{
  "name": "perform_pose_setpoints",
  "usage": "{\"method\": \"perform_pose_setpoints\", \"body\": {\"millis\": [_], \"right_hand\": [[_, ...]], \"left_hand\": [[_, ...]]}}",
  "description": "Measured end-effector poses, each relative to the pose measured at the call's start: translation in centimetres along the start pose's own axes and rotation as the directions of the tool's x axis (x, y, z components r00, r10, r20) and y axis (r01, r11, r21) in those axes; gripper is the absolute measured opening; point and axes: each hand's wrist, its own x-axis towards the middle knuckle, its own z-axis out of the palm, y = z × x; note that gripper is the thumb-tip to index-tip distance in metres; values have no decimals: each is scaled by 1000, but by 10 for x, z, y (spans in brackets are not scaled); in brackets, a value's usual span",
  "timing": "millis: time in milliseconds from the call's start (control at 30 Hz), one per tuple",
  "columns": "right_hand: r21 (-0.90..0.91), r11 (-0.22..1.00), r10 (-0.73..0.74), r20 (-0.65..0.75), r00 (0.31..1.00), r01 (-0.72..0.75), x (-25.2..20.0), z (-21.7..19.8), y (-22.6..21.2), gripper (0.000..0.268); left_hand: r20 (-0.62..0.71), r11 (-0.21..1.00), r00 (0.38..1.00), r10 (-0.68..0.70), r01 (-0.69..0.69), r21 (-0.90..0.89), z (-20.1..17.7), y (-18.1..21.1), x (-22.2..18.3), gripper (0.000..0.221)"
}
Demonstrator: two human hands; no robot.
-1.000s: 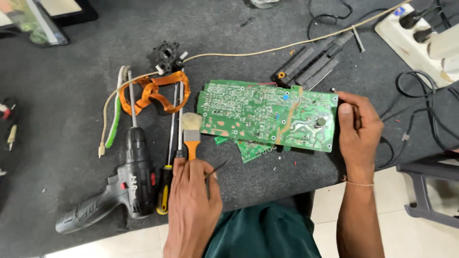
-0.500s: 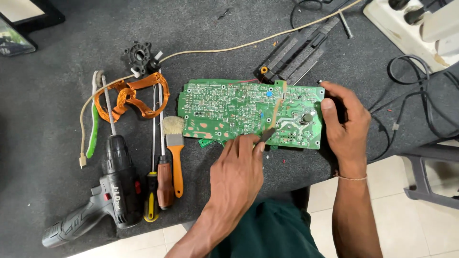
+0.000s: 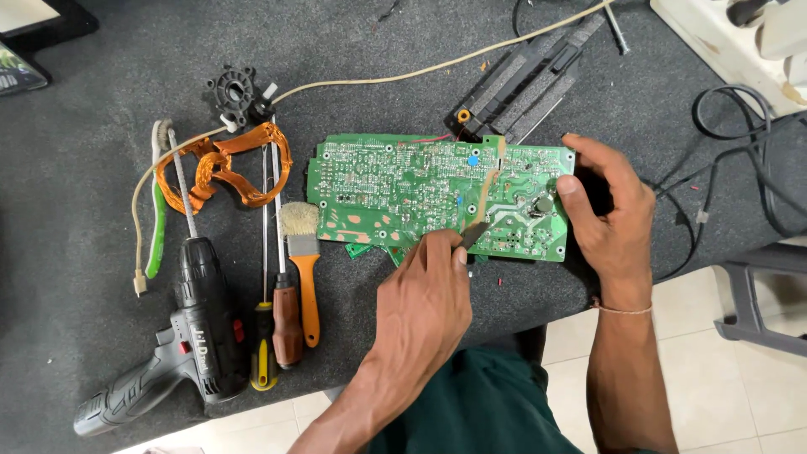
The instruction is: Soldering components on a circuit board and inspecting the board
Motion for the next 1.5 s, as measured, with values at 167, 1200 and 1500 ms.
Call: {"method": "perform_pose_setpoints", "body": {"millis": [167, 1200, 1500], "right_hand": [[29, 1000, -4, -9, 1000, 4, -2, 1, 0, 38], [85, 996, -2, -48, 999, 6, -6, 3, 1, 36], [71, 997, -38, -50, 998, 42, -6, 3, 1, 36]], "left_hand": [[-36, 999, 999, 31, -30, 29, 3, 4, 2, 9], [-59, 995, 994, -97, 98, 17, 21, -6, -2, 10], [-24, 991, 992, -123, 124, 42, 17, -1, 2, 12]]}}
